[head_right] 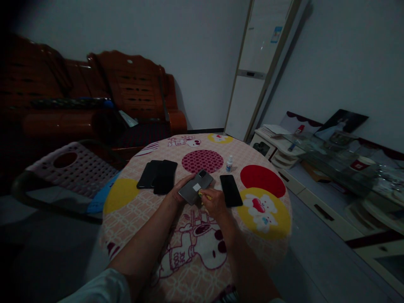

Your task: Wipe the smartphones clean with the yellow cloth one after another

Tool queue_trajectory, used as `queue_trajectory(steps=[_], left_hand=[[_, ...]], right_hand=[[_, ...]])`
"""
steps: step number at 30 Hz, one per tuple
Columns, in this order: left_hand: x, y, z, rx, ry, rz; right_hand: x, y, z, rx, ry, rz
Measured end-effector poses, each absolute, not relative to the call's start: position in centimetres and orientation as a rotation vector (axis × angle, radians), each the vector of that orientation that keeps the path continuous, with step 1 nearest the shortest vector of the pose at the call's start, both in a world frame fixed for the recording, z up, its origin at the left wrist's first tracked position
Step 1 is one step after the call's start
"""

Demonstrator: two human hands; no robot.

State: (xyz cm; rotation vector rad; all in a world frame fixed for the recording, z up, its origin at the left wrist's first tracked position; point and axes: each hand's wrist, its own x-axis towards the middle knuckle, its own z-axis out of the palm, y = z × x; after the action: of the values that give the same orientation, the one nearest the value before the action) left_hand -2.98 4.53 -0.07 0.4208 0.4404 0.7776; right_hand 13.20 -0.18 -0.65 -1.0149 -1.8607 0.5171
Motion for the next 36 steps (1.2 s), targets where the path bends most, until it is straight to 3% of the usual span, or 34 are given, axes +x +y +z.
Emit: queue_trajectory(steps=[6,17,25,36], left_hand=[[-3.4,4.5,-0.2,0.402,0.368,0.833],[-2.6,4.6,-0.4,0.295,0.634,0.870],[-2.4,4.6,-0.3,0.362,0.473,0.840],[-2.8,5.0,-0.2,0.316,0.471,1.054]], right_hand=[[12.4,-0.9,-0.5,-0.946,-1.800,0.753],[13.4,0.3,-0.7,-1.246,-1.460,0.644],[12.7,-0.3,-0.6,-1.103,-1.641,0.710],[11.5,-1.3,-0.3,-1.016,-1.627,0.790]])
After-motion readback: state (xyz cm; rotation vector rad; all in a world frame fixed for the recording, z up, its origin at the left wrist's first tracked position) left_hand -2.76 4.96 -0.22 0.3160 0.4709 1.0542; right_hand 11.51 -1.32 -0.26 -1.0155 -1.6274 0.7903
